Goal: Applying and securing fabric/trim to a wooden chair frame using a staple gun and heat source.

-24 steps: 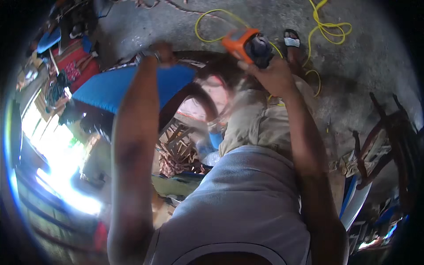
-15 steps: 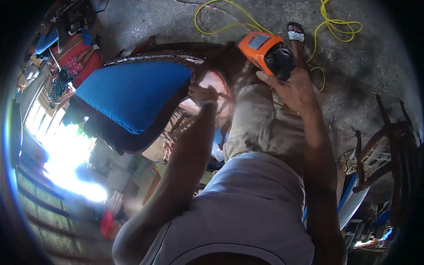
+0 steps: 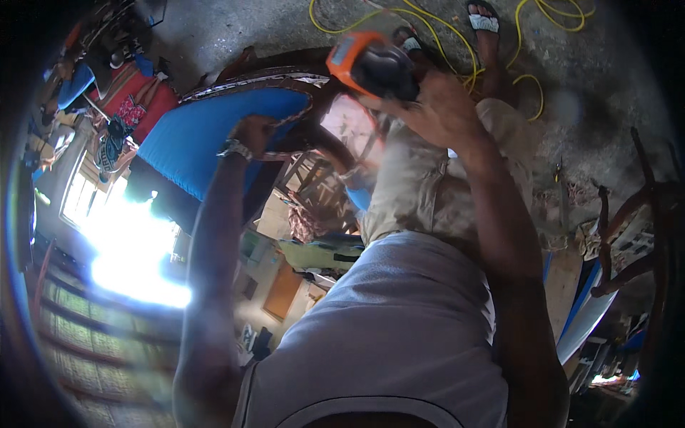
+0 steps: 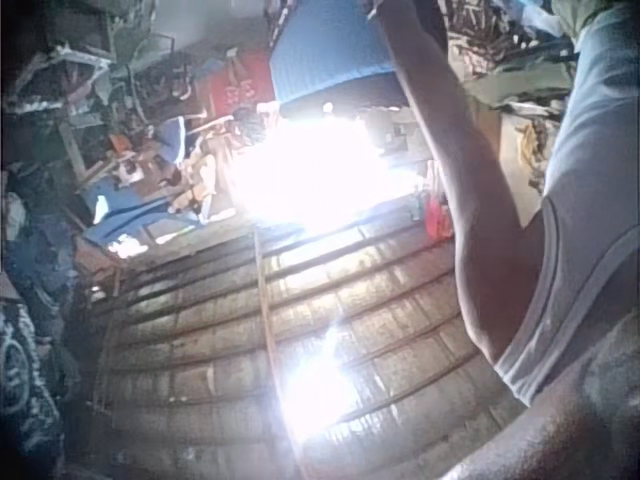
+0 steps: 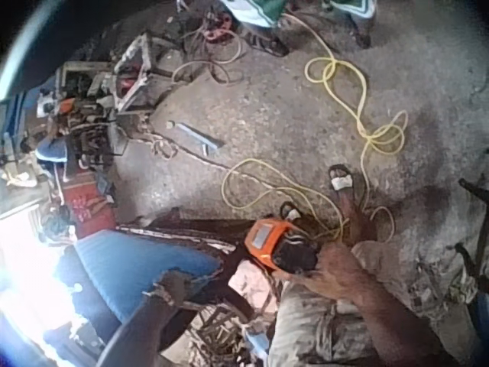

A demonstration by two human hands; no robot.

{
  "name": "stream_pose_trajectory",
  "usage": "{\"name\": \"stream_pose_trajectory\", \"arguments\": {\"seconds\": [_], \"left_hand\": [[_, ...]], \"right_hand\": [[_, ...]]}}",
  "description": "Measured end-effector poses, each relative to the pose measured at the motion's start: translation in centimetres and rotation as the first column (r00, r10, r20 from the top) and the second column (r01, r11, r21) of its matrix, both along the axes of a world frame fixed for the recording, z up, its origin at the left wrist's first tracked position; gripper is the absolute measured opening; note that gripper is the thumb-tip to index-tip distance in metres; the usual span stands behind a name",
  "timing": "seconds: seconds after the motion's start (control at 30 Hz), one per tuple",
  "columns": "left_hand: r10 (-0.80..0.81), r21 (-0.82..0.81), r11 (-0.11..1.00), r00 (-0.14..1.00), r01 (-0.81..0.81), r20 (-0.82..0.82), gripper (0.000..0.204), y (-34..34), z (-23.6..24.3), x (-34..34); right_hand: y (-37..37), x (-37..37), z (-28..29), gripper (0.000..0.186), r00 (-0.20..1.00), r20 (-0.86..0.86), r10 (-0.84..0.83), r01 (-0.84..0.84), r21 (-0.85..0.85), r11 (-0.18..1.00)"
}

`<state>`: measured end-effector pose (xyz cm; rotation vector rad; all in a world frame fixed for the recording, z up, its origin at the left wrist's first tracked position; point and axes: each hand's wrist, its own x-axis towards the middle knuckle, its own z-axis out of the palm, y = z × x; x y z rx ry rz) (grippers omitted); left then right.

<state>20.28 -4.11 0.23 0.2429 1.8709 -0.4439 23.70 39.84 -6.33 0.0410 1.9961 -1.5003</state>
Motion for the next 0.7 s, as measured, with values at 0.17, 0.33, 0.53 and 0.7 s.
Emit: {"name": "stream_pose_trajectory", "arguments": {"seconds": [0.17,0.33,0.53,0.7], "left_hand": [[-0.181,0.212,0.954,0.969,0.214,-0.168,0.019,3.2,0.9,-2.1],[-0.24,0.253,0.917,0.934,0.308,-0.265,0.014,3.5,0.5,-1.3],[-0.249,0.209,0.917,0.897,0.34,-0.365,0.013,2.2,-1.2,-2.1],[0.381,0.347,0.899,0.87,-0.268,-0.314,0.02,5.9,-1.4,-1.0]], "right_hand": [[-1.1,1.5,-1.4,0.063,0.99,0.021,-0.142,0.143,-0.105,0.984],[-2.6,2.0,-2.8,0.064,0.978,0.154,-0.14,0.155,-0.092,0.984],[-6.2,2.2,-6.8,0.072,0.971,0.215,-0.104,0.117,-0.048,0.992],[-11.8,3.5,-7.6,0.075,0.955,0.16,-0.249,0.263,-0.069,0.962]]}}
